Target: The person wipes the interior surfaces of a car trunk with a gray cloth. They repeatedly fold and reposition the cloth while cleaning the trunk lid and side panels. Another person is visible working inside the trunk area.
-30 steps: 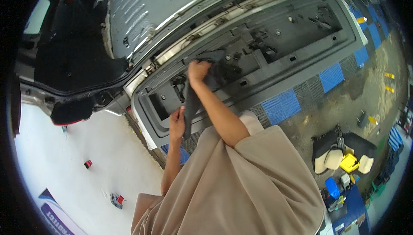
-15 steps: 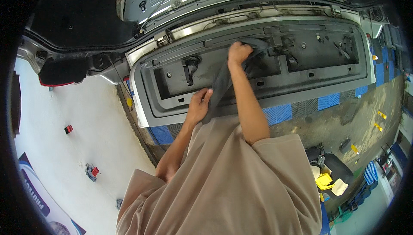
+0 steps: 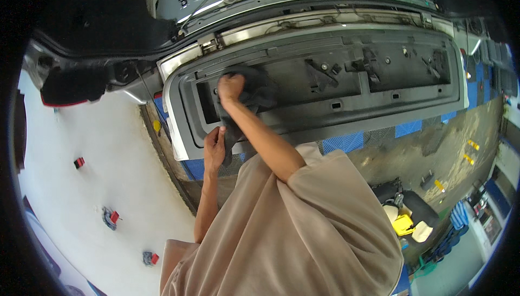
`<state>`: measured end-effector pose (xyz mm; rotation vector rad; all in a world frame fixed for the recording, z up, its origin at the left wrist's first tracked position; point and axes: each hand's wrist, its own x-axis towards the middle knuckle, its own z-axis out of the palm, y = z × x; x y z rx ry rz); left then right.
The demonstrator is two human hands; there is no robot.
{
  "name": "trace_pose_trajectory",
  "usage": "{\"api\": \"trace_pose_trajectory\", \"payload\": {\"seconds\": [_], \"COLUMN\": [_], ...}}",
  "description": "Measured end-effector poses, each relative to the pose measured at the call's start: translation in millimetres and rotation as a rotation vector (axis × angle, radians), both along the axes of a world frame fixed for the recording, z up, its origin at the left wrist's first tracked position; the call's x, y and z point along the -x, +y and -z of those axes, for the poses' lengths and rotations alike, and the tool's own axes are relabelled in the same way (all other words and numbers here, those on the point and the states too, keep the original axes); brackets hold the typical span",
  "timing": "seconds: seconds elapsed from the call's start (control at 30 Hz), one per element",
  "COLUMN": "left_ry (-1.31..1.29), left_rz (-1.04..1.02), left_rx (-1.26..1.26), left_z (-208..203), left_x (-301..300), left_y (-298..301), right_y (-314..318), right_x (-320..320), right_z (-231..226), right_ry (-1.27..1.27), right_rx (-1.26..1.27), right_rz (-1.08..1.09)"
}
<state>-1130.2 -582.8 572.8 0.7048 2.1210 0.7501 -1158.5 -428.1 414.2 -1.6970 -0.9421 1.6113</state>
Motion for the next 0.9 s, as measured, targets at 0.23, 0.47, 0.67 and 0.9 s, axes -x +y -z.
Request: {"api": "trace_pose_trajectory", "payload": {"seconds": [0.23,0.47,0.67,0.9], "left_ry": [-0.158,-0.227,-0.124,-0.205], "left_rz": [0.062,0.009,-0.15,0.029], "left_rx": [-0.113,-0.02,-0.054,-0.091], "left_z": [4,6,3,10], "left_x": [-29,-3,40,39], "left_y": [35,-1,-61,-46], "right_y": [95,34,-35,-7], "right_x": [-145,-32,53,16], "right_z": [20,44,5,2], "right_ry": [-0.038,-0.304,-0.437,-0.141], "right_rx": [-0.207,-0.211,-0.194,-0.113], "right_rz": [0.417,0.298,-0.068,0.187]}}
